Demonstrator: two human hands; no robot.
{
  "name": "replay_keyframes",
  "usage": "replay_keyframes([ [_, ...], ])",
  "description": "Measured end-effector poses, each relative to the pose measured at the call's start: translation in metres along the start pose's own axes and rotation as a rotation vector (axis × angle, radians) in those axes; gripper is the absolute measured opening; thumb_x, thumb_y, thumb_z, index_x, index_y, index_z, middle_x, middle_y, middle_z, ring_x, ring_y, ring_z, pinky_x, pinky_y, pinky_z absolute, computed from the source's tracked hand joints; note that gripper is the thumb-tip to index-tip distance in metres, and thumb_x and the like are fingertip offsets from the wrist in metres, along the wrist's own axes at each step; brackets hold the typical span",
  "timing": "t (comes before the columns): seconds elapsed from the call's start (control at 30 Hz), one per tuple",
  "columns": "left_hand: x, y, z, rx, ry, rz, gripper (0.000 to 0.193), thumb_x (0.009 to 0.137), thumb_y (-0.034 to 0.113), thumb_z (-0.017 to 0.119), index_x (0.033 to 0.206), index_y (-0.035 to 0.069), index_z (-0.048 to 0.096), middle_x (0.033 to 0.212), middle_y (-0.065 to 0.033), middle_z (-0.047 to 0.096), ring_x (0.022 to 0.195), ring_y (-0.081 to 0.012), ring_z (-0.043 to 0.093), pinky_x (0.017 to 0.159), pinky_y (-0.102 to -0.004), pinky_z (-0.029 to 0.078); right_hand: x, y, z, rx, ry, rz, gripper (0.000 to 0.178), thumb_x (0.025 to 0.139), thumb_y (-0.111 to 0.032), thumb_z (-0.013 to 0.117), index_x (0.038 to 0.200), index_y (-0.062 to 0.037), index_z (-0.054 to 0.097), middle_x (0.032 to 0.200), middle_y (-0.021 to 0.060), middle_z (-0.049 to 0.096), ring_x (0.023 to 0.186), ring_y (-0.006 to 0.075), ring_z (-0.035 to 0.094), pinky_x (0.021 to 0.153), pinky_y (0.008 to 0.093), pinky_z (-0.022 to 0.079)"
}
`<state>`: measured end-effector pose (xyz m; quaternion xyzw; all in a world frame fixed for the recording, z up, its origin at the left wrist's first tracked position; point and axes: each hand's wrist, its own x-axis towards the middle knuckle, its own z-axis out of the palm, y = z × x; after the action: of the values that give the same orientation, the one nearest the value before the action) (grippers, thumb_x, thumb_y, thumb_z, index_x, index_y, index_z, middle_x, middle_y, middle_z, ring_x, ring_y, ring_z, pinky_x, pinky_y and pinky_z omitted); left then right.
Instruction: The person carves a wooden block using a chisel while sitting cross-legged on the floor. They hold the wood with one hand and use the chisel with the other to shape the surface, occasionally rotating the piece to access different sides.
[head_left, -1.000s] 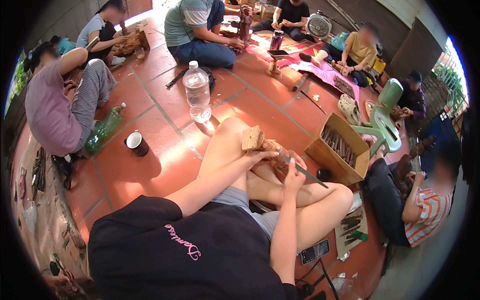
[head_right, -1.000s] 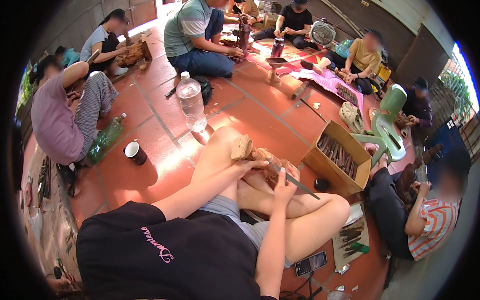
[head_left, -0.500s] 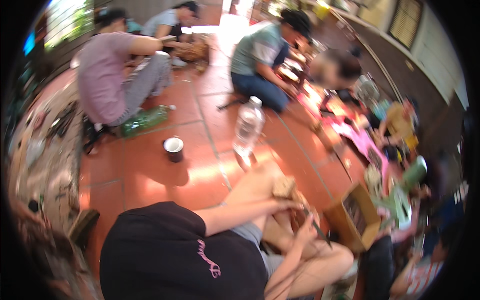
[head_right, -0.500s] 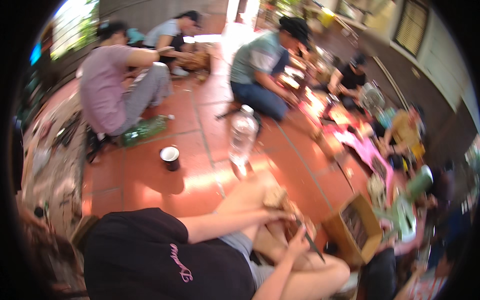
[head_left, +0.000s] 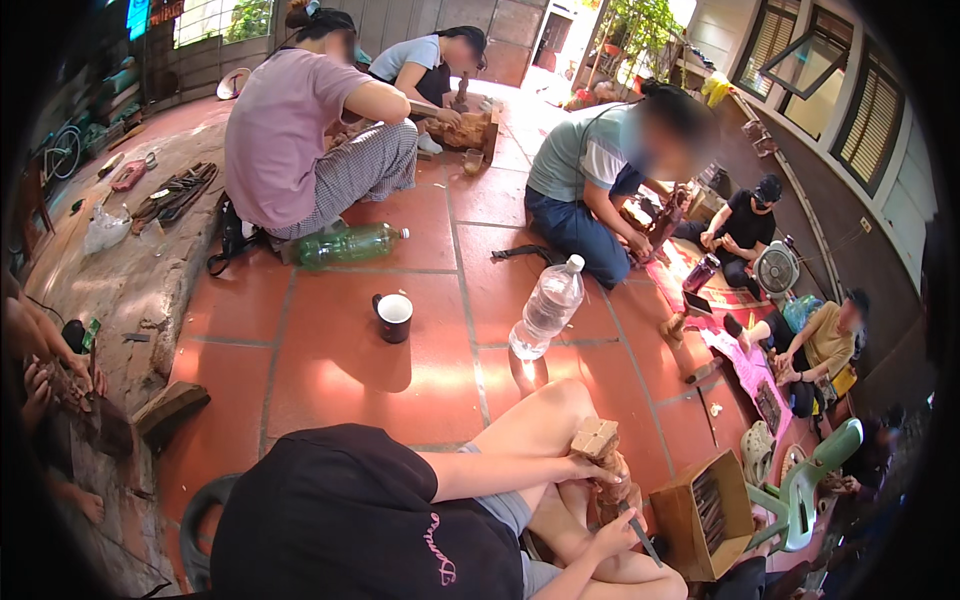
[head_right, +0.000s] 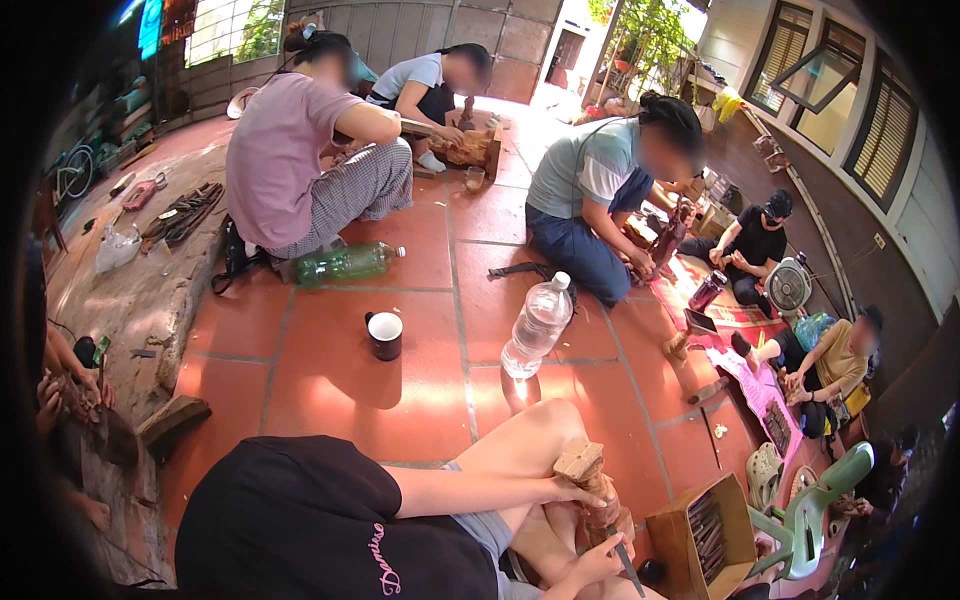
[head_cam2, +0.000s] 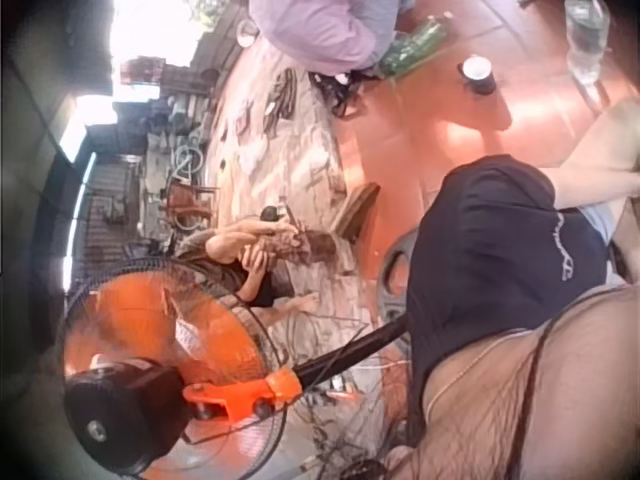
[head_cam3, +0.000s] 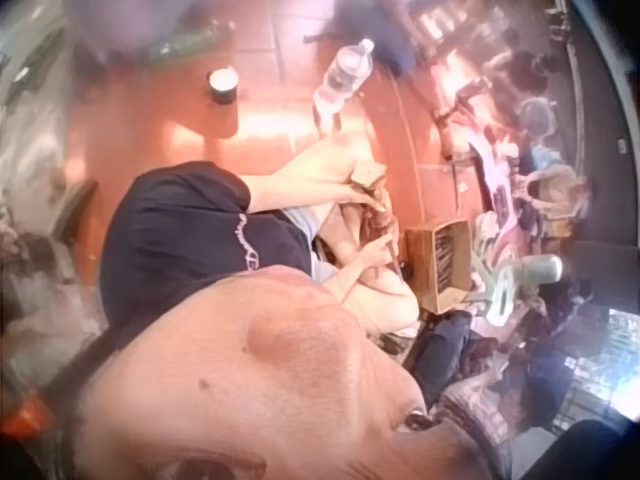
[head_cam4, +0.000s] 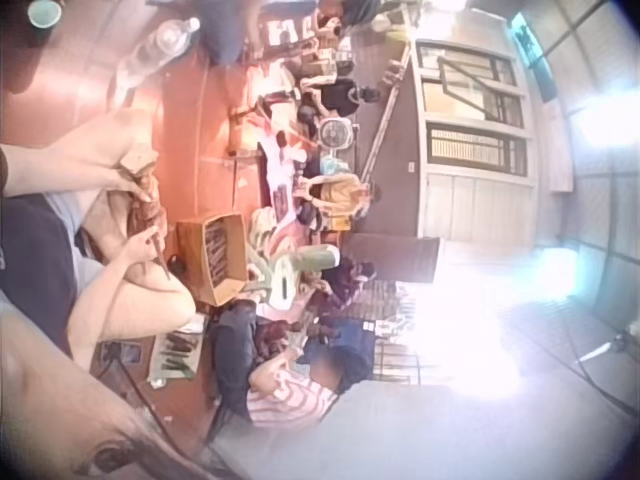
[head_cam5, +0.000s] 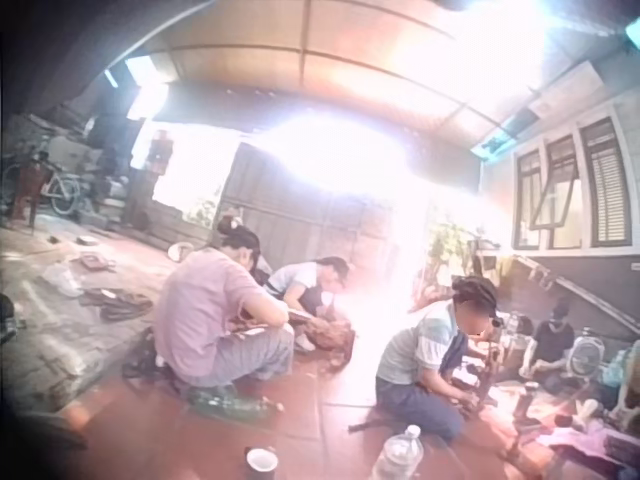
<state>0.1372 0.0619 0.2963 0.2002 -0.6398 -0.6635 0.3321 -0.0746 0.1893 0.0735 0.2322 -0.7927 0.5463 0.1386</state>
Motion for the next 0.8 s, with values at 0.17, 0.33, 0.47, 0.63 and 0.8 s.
replay_keyframes([
  [0.17, 0.002, 0.002, 0.002, 0.000, -0.012, 0.008, 0.048, 0.068, 0.029, 0.084, 0.103, 0.007, 0.060, 0.093, -0.0113, 0.062, 0.088, -0.0212, 0.063, 0.074, -0.0316, 0.051, -0.002, 0.004, 0.014, 0.221, -0.048, -0.038, 0.024, 0.096, -0.015, 0.059, 0.098, 0.0079, 0.061, 0.098, 0.0177, 0.062, 0.089, 0.0257, 0.059, 0.083, 0.0354, 0.048],
  [0.33, -0.004, 0.004, 0.001, -0.008, 0.005, 0.010, 0.047, 0.067, 0.030, 0.084, 0.100, 0.006, 0.060, 0.090, -0.0128, 0.062, 0.087, -0.0224, 0.064, 0.074, -0.0324, 0.051, 0.002, 0.016, 0.007, 0.053, 0.020, 0.083, 0.024, 0.096, -0.016, 0.060, 0.098, 0.0074, 0.062, 0.097, 0.0167, 0.062, 0.089, 0.0246, 0.060, 0.082, 0.0355, 0.048],
  [0.47, -0.005, 0.004, 0.005, -0.007, -0.006, 0.014, 0.046, 0.067, 0.030, 0.084, 0.098, 0.005, 0.061, 0.088, -0.0139, 0.062, 0.086, -0.0234, 0.064, 0.074, -0.0330, 0.050, -0.001, 0.015, 0.018, 0.414, -0.051, 0.026, 0.022, 0.095, -0.015, 0.060, 0.099, 0.0066, 0.062, 0.097, 0.0123, 0.063, 0.091, 0.0196, 0.059, 0.082, 0.0328, 0.049],
  [0.63, -0.008, 0.009, 0.009, 0.035, 0.008, 0.026, 0.046, 0.066, 0.031, 0.084, 0.095, 0.004, 0.062, 0.084, -0.0154, 0.063, 0.084, -0.0247, 0.064, 0.073, -0.0338, 0.050, 0.004, 0.036, 0.006, 0.406, -0.058, 0.265, 0.022, 0.097, -0.014, 0.058, 0.108, 0.0037, 0.064, 0.109, 0.0141, 0.065, 0.094, 0.0189, 0.062, 0.084, 0.0294, 0.051],
  [0.8, -0.007, 0.022, 0.018, 0.462, 0.199, 0.128, 0.047, 0.065, 0.032, 0.084, 0.094, 0.003, 0.061, 0.081, -0.0161, 0.062, 0.082, -0.0266, 0.064, 0.072, -0.0350, 0.050, 0.004, 0.053, 0.018, 0.445, -0.173, 0.157, 0.024, 0.097, -0.015, 0.056, 0.113, 0.0011, 0.064, 0.113, 0.0101, 0.064, 0.101, 0.0175, 0.060, 0.090, 0.0309, 0.049],
])
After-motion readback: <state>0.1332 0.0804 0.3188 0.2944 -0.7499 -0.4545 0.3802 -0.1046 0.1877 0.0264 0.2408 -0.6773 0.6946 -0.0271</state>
